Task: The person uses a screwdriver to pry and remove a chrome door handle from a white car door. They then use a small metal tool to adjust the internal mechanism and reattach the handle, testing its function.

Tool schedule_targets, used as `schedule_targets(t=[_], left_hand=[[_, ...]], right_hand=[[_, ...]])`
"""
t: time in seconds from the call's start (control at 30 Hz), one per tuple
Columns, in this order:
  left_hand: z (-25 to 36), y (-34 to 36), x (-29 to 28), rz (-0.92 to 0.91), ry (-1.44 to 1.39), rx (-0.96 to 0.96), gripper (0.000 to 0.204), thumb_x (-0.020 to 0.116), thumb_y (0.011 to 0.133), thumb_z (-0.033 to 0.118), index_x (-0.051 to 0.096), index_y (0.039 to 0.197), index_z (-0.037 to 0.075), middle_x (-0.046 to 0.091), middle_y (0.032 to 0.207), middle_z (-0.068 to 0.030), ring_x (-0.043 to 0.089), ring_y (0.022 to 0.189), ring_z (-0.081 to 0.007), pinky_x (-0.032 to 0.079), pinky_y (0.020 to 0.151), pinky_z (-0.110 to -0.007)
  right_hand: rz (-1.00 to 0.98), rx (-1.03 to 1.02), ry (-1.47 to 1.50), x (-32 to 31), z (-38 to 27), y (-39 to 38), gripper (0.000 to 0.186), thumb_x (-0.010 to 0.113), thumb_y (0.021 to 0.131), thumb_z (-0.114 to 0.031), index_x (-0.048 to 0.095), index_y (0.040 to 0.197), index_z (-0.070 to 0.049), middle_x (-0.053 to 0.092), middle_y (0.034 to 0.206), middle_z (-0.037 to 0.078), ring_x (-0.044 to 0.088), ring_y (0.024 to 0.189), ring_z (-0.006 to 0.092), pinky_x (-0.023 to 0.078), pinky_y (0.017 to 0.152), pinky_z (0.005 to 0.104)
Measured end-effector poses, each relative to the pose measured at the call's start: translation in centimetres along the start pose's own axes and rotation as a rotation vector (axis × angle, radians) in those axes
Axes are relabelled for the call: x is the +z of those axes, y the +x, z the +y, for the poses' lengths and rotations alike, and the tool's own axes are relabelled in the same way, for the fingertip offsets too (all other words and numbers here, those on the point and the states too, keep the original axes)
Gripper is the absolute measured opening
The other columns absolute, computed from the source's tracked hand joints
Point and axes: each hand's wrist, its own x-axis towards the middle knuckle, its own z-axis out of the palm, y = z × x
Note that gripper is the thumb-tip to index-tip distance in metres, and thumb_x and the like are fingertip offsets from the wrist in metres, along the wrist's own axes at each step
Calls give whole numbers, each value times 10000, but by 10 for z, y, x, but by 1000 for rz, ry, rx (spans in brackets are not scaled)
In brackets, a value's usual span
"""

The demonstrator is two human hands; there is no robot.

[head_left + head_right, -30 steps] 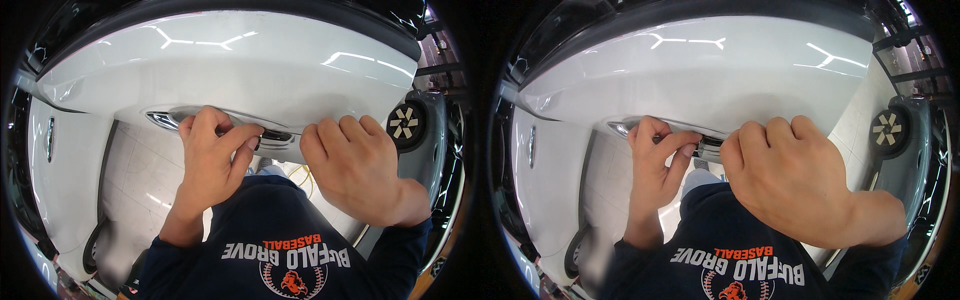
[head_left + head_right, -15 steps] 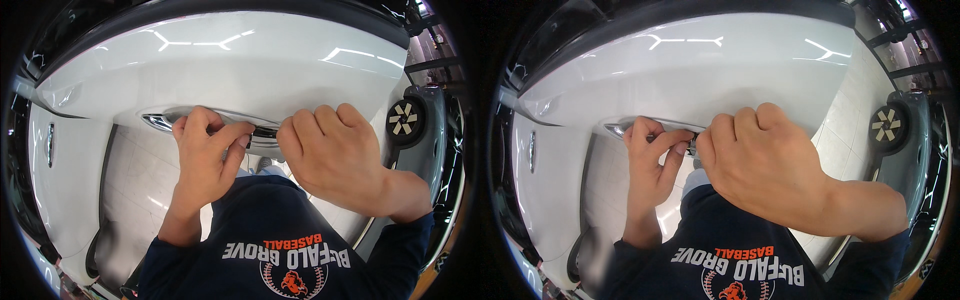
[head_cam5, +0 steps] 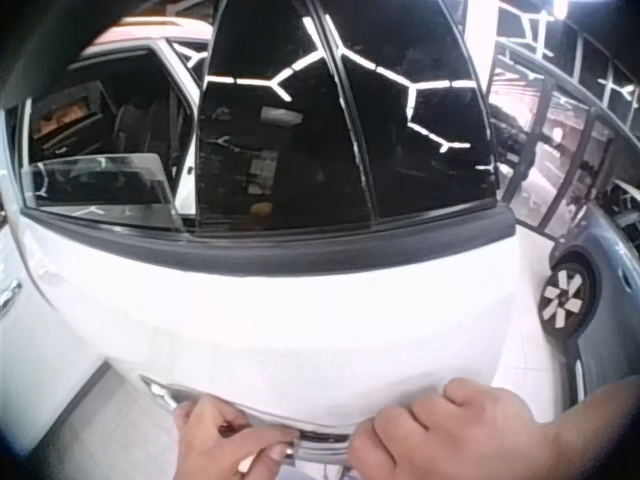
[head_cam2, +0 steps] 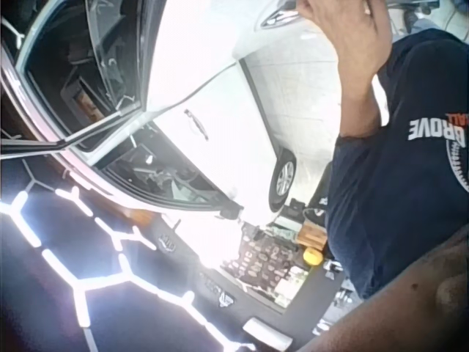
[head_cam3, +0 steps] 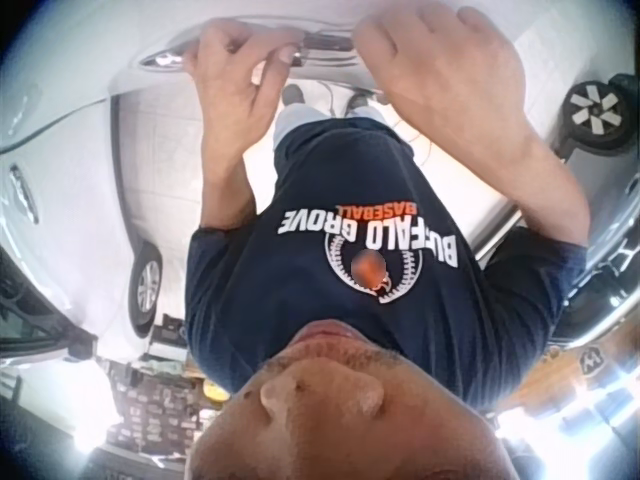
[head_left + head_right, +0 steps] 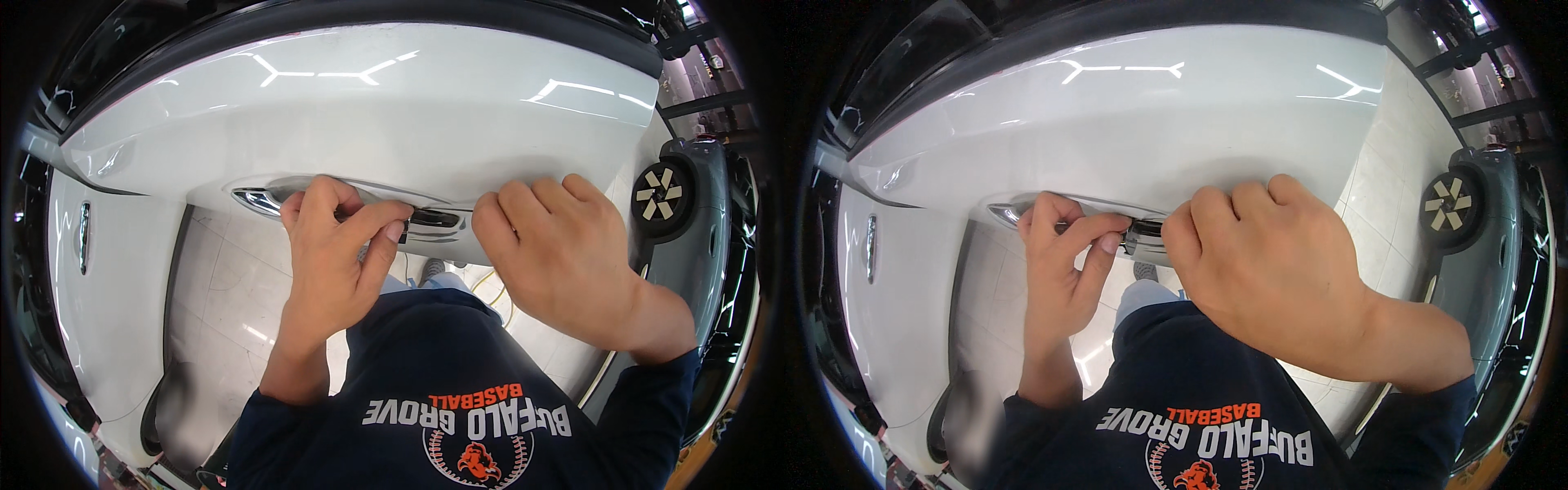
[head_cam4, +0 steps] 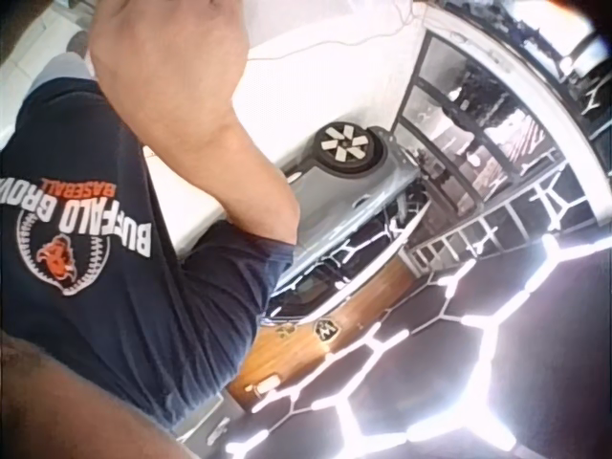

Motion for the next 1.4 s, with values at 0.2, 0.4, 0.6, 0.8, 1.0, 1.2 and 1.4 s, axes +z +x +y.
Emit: schedule_targets(t=[0.2, 0.4, 0.6, 0.8, 1.0, 1.2, 1.4], left_hand=[[1, -1, -1, -11, 2, -21, 139, 680, 823, 119, 730, 952, 105, 443, 838, -28, 456, 837, -195, 288, 889, -373], [-5, 1, 2, -8, 4, 46, 155, 677, 838, 137, 729, 983, 144, 426, 846, -20, 452, 810, -178, 261, 811, -388], [1, 0, -1, -13, -3, -22, 154, 683, 817, 117, 737, 960, 103, 451, 834, -26, 460, 830, -191, 292, 883, -373], [1, 2, 1, -20, -5, 9, 151, 680, 827, 121, 735, 967, 115, 444, 838, -25, 459, 827, -187, 281, 865, -378], [-1, 1, 2, -4, 18, 23, 146, 674, 843, 131, 735, 974, 141, 422, 845, -27, 453, 811, -177, 264, 837, -387], [-1, 2, 1, -11, 3, 4, 139, 681, 838, 127, 737, 965, 140, 413, 850, -28, 454, 811, -177, 263, 857, -387], [0, 1, -1, -4, 5, 4, 137, 676, 846, 129, 737, 968, 140, 411, 852, -26, 453, 818, -172, 261, 855, -386]], right_hand=[[23, 6, 26, 3, 1, 5, 199, 620, 679, -131, 584, 852, -41, 486, 739, 37, 514, 636, 173, 398, 587, 313], [14, 20, -21, -3, -8, 5, 193, 624, 675, -139, 583, 839, -47, 476, 731, 33, 501, 631, 160, 383, 576, 306], [30, 7, -65, -2, -6, 3, 216, 626, 673, -145, 602, 860, -40, 474, 730, 31, 480, 629, 155, 365, 568, 302], [24, 27, -55, 1, -5, 1, 220, 624, 669, -148, 600, 856, -37, 473, 730, 29, 477, 629, 157, 356, 564, 312], [73, 24, -22, 9, -2, 3, 209, 625, 669, -165, 599, 841, -49, 469, 714, 24, 476, 623, 154, 347, 565, 312], [77, -20, -7, 10, -3, 7, 202, 631, 677, -165, 597, 836, -46, 474, 714, 18, 478, 631, 154, 352, 575, 298], [56, 2, -21, 6, -3, -2, 202, 634, 686, -157, 597, 846, -38, 485, 718, 18, 476, 623, 154, 358, 568, 301]])
